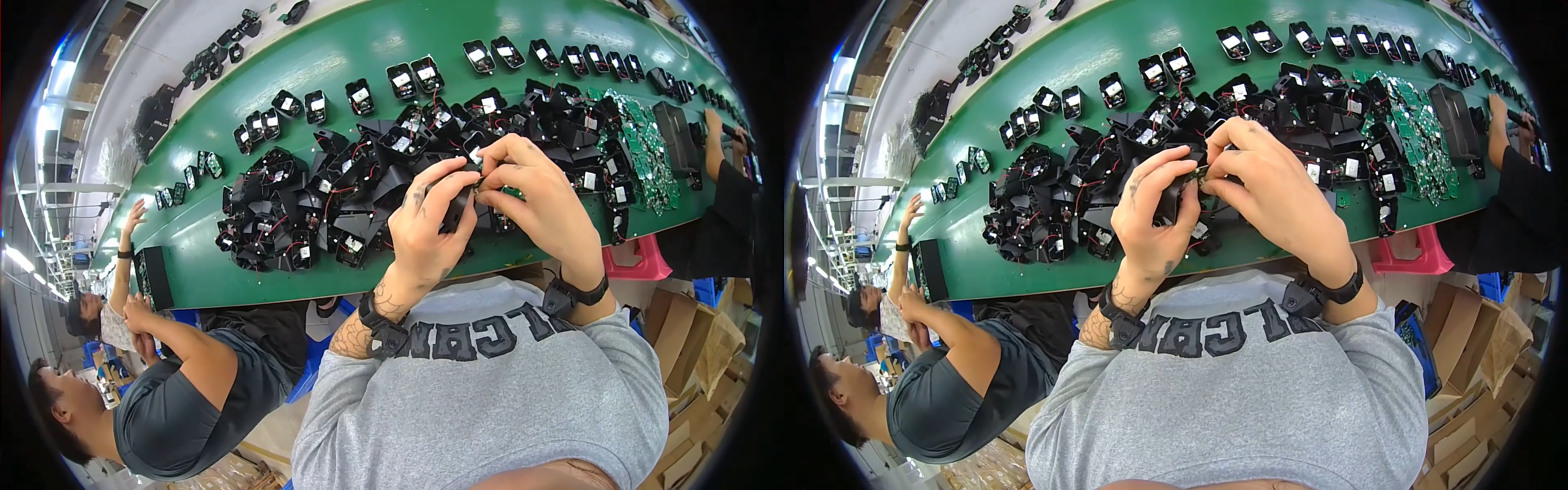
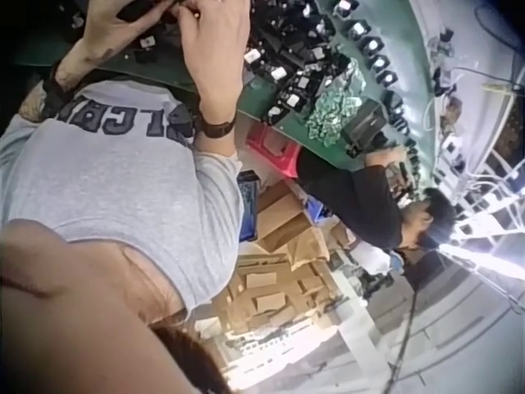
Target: The person assembles electronic devices by hand, picking up a black plastic housing and a green circuit board, fitting the board into the housing, and pressing them together. The person then places the assembled unit onto the green conveyor belt and reaches for another set of components.
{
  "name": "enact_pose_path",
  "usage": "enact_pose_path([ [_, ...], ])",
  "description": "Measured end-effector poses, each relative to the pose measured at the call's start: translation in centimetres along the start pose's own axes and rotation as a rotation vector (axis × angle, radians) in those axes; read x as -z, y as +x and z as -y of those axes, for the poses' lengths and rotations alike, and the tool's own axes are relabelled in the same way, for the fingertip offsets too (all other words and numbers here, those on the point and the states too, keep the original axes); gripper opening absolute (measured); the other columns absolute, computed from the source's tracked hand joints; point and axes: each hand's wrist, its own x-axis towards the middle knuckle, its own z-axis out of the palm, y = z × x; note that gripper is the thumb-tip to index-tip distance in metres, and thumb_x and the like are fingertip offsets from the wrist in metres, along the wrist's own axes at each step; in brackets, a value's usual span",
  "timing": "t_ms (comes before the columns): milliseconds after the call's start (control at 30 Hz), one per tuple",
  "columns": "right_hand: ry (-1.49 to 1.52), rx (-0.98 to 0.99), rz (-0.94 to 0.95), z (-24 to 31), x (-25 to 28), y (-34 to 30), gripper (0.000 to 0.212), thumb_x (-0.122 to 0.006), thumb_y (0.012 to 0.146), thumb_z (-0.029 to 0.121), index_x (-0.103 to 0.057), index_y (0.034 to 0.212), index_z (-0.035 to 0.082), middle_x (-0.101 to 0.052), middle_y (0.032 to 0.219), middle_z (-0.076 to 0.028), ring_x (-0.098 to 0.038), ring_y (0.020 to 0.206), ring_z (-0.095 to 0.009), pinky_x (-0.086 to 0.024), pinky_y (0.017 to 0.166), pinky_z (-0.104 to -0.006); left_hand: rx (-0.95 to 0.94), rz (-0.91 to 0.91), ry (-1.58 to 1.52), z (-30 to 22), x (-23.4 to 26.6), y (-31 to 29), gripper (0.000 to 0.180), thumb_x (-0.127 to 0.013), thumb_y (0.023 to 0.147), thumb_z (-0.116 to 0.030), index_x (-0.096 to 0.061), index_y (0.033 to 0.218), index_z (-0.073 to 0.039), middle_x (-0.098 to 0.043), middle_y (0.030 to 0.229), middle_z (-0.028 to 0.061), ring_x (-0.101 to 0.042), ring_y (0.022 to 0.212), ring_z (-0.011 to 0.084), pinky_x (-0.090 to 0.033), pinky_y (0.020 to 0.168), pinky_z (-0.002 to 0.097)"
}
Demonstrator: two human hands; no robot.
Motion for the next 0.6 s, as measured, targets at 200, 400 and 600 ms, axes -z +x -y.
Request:
enact_pose_path([
  [200,0.084,-0.042,-0.002,-0.4,-0.2,-0.1,0.010,-0.067,0.071,0.000,-0.059,0.077,-0.003,-0.052,0.094,-0.008,-0.057,0.082,-0.020,-0.046,0.073,-0.0300,0.049,0.019,-0.009,-0.6,0.1,0.2,0.032,-0.068,0.069,0.007,-0.064,0.098,-0.003,-0.065,0.106,0.0131,-0.064,0.088,0.0242,-0.051,0.075,0.0294],
  [400,0.111,-0.048,-0.017,-0.6,-0.4,0.0,0.010,-0.067,0.071,0.000,-0.060,0.078,-0.003,-0.052,0.095,-0.008,-0.057,0.083,-0.019,-0.046,0.074,-0.0288,-0.047,0.024,0.054,0.0,0.2,0.0,0.042,-0.070,0.062,0.002,-0.064,0.102,-0.008,-0.062,0.111,0.0112,-0.065,0.084,0.0236,-0.054,0.066,0.0295],
  [600,0.259,-0.106,-0.115,-1.2,-1.7,0.2,0.013,-0.071,0.068,0.000,-0.062,0.077,-0.002,-0.056,0.092,-0.007,-0.059,0.084,-0.017,-0.046,0.074,-0.0280,-0.044,-0.001,0.087,0.1,0.5,0.2,0.039,-0.070,0.063,0.002,-0.065,0.100,-0.008,-0.062,0.112,0.0113,-0.066,0.085,0.0240,-0.054,0.067,0.0293],
])
